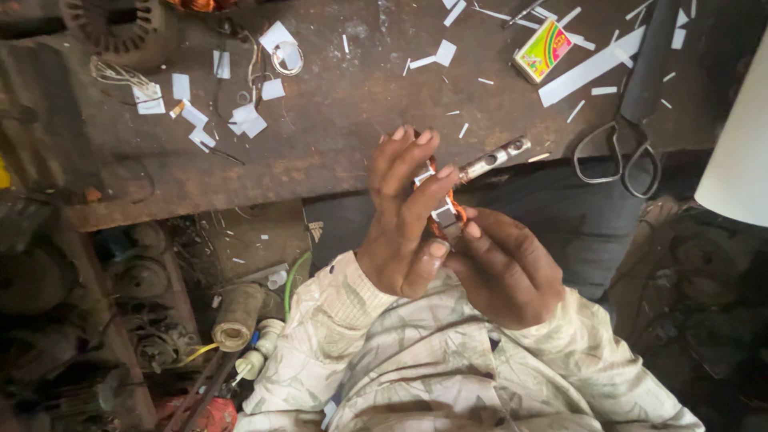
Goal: The person inserts small white rectangular pieces into slots on a circular copper-wound component, then uses scissors to cut a strip of white material into smaller pieces and continues inserting them into the component. The work is performed at a cluttered workbench with tools and parts visible.
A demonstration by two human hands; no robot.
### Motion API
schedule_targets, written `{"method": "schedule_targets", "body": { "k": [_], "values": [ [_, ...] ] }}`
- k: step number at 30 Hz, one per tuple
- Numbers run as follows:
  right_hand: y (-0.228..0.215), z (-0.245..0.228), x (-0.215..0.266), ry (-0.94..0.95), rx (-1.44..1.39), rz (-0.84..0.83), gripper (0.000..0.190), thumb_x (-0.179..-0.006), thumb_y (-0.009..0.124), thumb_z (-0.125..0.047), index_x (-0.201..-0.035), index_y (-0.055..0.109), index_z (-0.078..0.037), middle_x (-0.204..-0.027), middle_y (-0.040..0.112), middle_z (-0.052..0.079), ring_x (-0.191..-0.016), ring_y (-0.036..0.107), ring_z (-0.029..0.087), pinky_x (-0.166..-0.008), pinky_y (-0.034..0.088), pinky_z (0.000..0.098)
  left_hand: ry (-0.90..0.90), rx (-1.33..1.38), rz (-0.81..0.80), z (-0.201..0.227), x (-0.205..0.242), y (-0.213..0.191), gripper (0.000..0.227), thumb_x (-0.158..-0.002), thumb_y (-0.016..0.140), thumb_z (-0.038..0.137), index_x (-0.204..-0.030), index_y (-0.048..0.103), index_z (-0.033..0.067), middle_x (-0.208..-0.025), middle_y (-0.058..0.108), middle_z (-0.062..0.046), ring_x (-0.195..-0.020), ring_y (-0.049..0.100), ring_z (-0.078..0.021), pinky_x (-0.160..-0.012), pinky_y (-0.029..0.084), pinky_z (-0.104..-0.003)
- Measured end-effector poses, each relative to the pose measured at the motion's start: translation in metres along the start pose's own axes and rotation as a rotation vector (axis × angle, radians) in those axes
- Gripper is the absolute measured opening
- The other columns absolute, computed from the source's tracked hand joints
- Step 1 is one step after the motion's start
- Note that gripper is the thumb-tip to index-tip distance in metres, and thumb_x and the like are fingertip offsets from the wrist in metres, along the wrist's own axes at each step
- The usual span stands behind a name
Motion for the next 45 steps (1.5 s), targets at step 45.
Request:
{"method": "schedule_targets", "body": {
  "k": [45],
  "values": [
    [-0.019, 0.07, -0.043, 0.218, -0.26, -0.196, 0.034, -0.093, 0.079, -0.008, -0.123, 0.067, 0.003, -0.119, 0.071, 0.018, -0.11, 0.074, 0.028, -0.094, 0.059, 0.034, 0.022, -0.243, 0.111, 0.022, -0.041, -0.022, 0.045, -0.091, 0.091, 0.023, -0.124, 0.062, 0.0162, -0.142, 0.06, -0.005, -0.139, 0.058, -0.0343, -0.12, 0.042, -0.057]
  ]
}}
Point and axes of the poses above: each hand's wrist, its own x-axis away from the middle knuckle, its own y-axis out of the palm, z = x × y, the point moved 9 cm from there along -x, towards the middle knuckle
